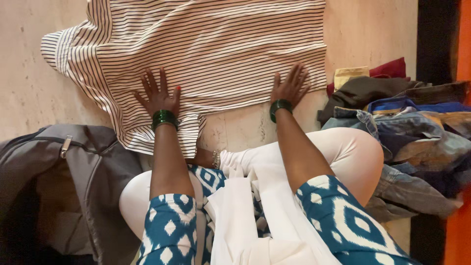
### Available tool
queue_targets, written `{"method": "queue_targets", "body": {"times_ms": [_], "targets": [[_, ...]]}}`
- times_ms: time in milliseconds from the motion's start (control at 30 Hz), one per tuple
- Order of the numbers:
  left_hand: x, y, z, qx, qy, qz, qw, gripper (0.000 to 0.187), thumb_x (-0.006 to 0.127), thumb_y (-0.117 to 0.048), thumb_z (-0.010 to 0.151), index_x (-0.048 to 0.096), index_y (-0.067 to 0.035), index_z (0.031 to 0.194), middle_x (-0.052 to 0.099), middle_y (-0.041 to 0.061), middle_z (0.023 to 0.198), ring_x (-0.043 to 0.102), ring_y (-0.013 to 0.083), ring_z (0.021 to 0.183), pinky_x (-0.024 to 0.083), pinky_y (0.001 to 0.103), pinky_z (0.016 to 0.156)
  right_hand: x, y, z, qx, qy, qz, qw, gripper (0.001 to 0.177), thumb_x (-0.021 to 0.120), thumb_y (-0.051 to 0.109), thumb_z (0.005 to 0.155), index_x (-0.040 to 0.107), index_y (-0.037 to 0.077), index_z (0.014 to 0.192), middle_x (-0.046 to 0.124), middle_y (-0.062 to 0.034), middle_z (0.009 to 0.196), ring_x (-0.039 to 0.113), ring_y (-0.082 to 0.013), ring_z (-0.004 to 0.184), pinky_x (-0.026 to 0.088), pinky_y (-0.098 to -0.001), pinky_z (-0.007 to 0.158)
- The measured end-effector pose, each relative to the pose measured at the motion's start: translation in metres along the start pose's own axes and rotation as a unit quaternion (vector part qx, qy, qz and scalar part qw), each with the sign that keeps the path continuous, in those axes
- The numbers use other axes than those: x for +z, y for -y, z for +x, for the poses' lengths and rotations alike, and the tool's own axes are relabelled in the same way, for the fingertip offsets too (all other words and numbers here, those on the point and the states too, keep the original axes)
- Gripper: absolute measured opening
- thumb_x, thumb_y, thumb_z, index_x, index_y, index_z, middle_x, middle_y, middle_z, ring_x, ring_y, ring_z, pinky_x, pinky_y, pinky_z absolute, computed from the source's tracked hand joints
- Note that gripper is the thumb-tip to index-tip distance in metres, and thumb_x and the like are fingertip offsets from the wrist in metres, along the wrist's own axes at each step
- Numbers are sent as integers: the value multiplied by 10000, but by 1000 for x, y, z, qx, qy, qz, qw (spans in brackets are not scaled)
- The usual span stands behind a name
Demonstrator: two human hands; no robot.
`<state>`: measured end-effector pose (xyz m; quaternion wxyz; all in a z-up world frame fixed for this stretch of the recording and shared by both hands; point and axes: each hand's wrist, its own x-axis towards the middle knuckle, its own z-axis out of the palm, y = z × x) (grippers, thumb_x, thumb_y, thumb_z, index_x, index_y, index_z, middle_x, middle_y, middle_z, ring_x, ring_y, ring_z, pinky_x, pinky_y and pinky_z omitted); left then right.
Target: The person folds a striped shirt by hand while sitting on the floor, smoothing out the fabric, folding in the sleeves, and then folding the shirt into a rectangular shape.
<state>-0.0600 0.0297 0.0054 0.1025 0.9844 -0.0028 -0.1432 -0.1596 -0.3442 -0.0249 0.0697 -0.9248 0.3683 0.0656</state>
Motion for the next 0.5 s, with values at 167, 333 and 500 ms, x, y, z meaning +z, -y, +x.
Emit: {"method": "queue_targets", "body": {"times_ms": [167, 333, 500], "targets": [[5, -4, -12, 60, -2, 17, 998, 834, 395, -723, 963, 96, -372, 1659, -26, 56, 1745, -20, 295, 1600, -73, 697, 1196, -4, -34, 18, 189, 13, 34, 981, 767, 287, 603, 1077, 57, 158, 1658, 40, -13, 1748, 54, -229, 1603, 37, -576, 1272], [5, -24, -19, 4, -7, 15, 1000, 846, 410, -779, 957, 162, -376, 1658, 14, 55, 1754, -7, 296, 1622, -62, 706, 1223, 2, -38, 19, 227, -18, 29, 973, 733, 359, 483, 1085, 82, 128, 1663, 79, -40, 1746, 65, -242, 1610, 28, -590, 1265], [33, -71, -8, 6, -32, 1, 999, 848, 441, -773, 978, 193, -330, 1658, 30, 101, 1744, 0, 290, 1612, -68, 747, 1183, 18, 26, 6, -91, -96, 17, 991, 755, 389, 524, 1120, 98, 96, 1670, 97, -87, 1751, 75, -251, 1619, 7, -593, 1279]]}}
